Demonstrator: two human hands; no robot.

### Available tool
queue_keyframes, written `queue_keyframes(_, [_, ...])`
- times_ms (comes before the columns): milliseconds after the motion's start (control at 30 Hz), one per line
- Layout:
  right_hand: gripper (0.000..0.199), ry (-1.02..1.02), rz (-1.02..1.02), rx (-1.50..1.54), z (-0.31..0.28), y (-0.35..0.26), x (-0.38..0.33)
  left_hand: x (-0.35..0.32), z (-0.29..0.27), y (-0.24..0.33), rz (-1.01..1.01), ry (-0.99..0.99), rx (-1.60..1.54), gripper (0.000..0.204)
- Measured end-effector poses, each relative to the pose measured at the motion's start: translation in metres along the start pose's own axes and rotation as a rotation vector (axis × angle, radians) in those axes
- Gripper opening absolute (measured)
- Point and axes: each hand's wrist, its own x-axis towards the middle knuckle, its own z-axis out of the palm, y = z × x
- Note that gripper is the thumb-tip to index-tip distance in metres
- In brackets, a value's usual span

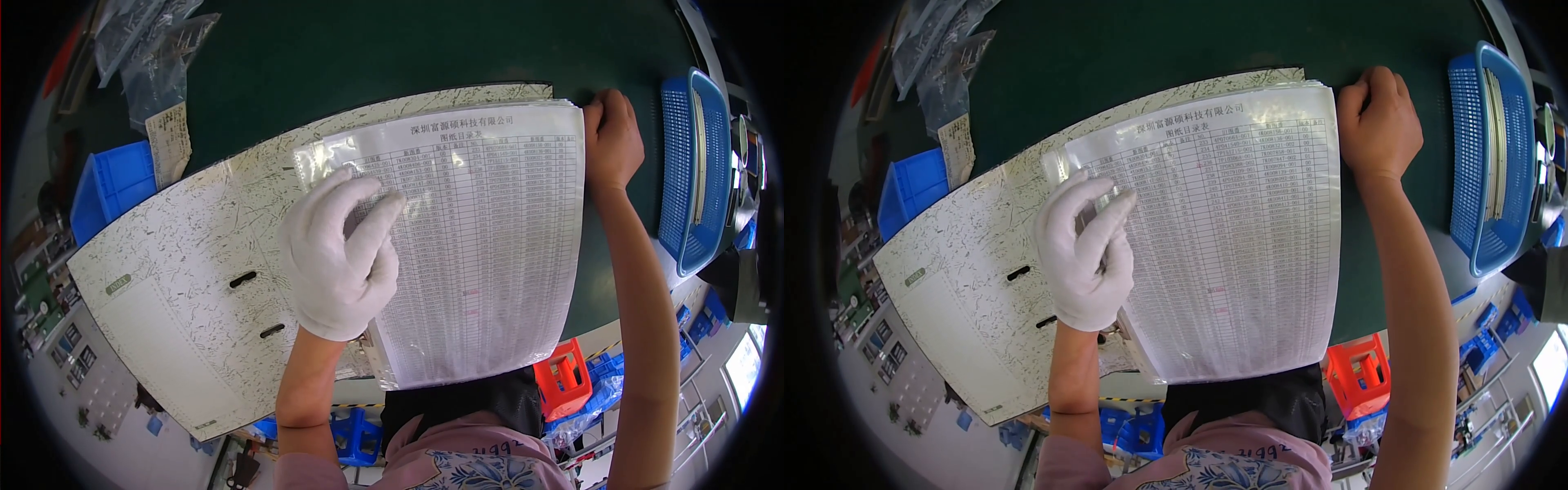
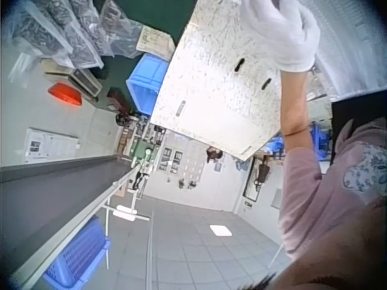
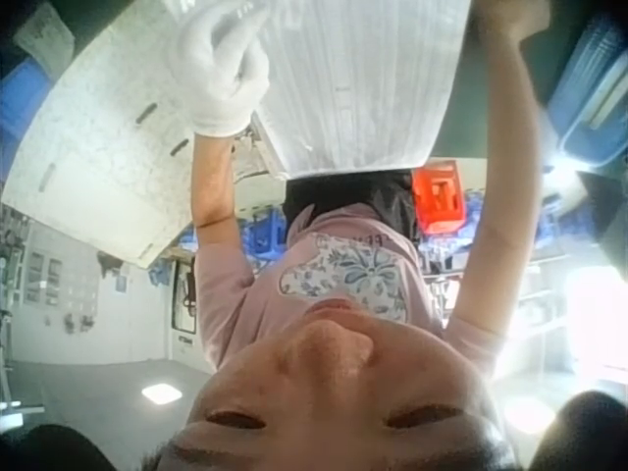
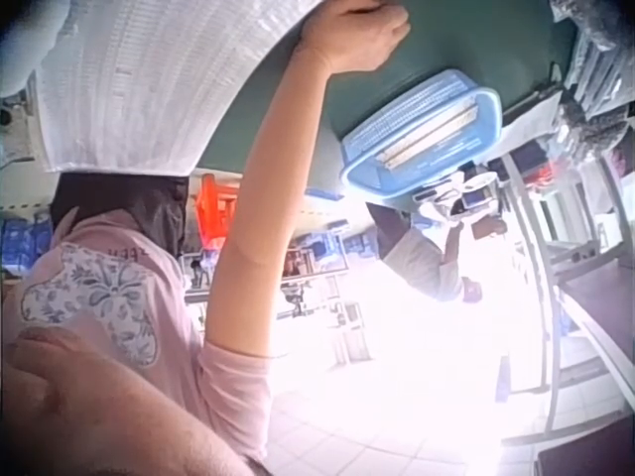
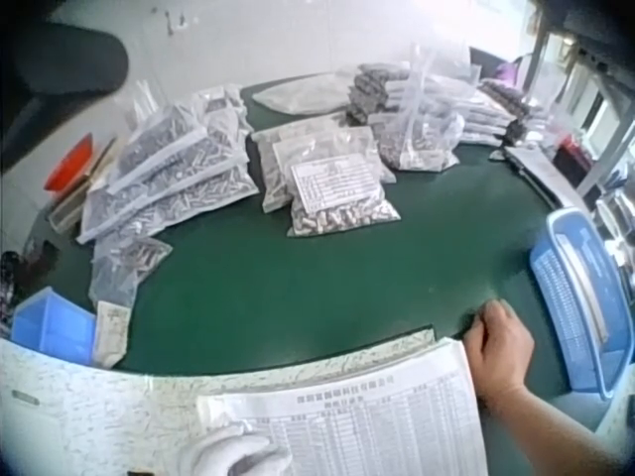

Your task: Checking a manifest binder and picking up metal rods from a storage bin in a factory setting.

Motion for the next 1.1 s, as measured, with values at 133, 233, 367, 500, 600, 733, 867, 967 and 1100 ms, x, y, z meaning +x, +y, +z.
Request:
queue_keyframes(133, [0.017, -0.007, -0.005, 0.003, 0.0009, -0.0006, -0.0009, 0.0000, -0.0005, 0.0007, -0.007, 0.002, 0.013, 0.029])
queue_keyframes(233, [0.016, 0.013, -0.005, 0.010, 0.0000, -0.0016, -0.0003, 0.0013, -0.0010, 0.0015, 0.004, -0.003, 0.033, 0.029])
queue_keyframes(367, [0.016, 0.024, 0.002, 0.002, 0.0007, -0.0018, 0.0003, 0.0006, 0.0001, 0.0022, -0.013, -0.002, 0.017, 0.029])
queue_keyframes(500, [0.016, 0.015, 0.009, 0.017, 0.0002, -0.0024, 0.0002, 0.0009, 0.0003, 0.0030, -0.014, -0.011, 0.023, 0.028])
queue_keyframes(600, [0.017, 0.001, 0.016, 0.015, -0.0014, -0.0035, 0.0005, 0.0008, -0.0008, 0.0022, -0.035, -0.026, -0.011, 0.028])
queue_keyframes(733, [0.018, 0.010, 0.004, -0.007, 0.0013, -0.0006, 0.0001, 0.0002, 0.0011, 0.0035, -0.060, -0.041, -0.041, 0.027])
queue_keyframes(867, [0.019, -0.002, 0.004, -0.001, 0.0011, -0.0037, -0.0019, -0.0019, 0.0008, 0.0010, -0.035, 0.011, -0.011, 0.026])
queue_keyframes(967, [0.021, -0.015, 0.007, -0.010, 0.0005, -0.0025, 0.0008, 0.0001, 0.0009, 0.0013, 0.000, 0.040, -0.013, 0.026])
queue_keyframes(1100, [0.022, -0.007, 0.002, 0.007, 0.0023, -0.0039, 0.0028, 0.0015, -0.0012, 0.0039, -0.052, 0.011, -0.034, 0.028])
